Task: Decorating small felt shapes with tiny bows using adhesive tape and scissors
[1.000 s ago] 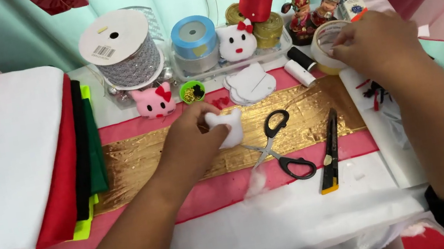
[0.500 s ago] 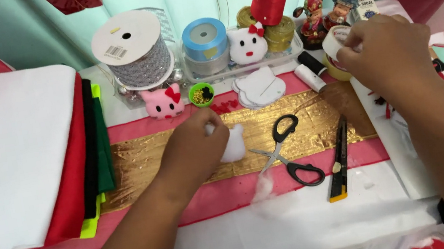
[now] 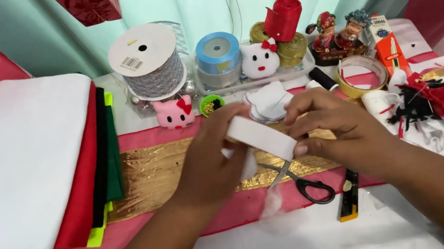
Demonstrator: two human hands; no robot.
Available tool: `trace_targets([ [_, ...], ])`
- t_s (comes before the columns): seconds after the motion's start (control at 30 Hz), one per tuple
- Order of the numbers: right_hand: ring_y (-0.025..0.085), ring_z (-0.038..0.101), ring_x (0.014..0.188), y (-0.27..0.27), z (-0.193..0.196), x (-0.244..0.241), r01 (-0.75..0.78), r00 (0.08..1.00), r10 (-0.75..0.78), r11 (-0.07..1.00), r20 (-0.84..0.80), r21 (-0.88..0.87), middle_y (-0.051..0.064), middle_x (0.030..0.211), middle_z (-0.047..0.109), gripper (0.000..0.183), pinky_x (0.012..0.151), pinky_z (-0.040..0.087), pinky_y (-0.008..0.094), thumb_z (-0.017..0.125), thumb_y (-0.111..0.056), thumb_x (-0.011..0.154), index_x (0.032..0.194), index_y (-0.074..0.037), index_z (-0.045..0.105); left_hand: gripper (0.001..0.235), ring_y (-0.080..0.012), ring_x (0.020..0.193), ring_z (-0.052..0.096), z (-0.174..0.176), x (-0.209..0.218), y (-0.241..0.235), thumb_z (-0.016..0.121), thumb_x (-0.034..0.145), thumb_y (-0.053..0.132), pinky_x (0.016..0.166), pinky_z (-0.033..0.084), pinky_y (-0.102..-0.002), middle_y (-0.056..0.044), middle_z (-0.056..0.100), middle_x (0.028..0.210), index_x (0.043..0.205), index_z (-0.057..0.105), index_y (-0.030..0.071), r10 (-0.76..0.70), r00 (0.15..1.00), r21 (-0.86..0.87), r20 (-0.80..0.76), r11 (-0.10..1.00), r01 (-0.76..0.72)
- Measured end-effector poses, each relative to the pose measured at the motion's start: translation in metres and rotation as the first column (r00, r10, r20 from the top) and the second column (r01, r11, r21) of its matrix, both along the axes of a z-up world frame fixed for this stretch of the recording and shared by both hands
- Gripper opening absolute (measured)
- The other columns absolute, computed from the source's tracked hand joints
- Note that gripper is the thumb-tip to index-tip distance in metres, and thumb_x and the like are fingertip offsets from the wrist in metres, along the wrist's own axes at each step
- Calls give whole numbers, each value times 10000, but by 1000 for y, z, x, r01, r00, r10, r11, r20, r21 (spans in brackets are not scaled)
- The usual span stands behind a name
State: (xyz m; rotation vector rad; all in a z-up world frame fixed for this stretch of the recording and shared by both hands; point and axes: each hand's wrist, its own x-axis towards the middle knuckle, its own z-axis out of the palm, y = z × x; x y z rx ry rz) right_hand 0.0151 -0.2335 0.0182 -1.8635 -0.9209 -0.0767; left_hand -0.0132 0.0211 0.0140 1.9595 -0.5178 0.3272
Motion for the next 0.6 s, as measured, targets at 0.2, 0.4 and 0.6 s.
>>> trace_targets([
  [0.2, 398, 643, 968, -4, -32, 50, 385, 833, -230, 894, 502, -229, 124, 1033, 701, 247, 843, 494, 492, 635, -293, 1026, 1203, -170, 754, 298, -193, 848, 674, -7, 13, 0, 431, 997, 144, 674, 569, -281, -150, 728, 858, 1199, 623, 38, 60, 913, -416, -403, 877, -241],
  [0.4, 309, 627, 1132, 11, -47, 49, 682, 708, -328, 547, 625, -486, 17, 1122, 676, 248, 896, 472, 487, 606, -402, 988, 1203, -375, 728, 374, -206, 825, 713, -12, 11, 1, 444, 991, 187, 681, 573, -285, -165, 731, 846, 1267, 585, -21, 24, 869, -471, -494, 833, -290],
  [0.6, 262, 604, 1168, 6, -80, 64, 733, 651, -291, 481, 701, -481, -51, 1138, 644, 218, 887, 468, 436, 729, -446, 849, 1059, -389, 710, 197, -251, 806, 732, -1, 10, -4, 501, 998, 170, 686, 579, -316, -182, 740, 865, 1072, 615, 28, 29, 800, -535, -599, 729, -427],
])
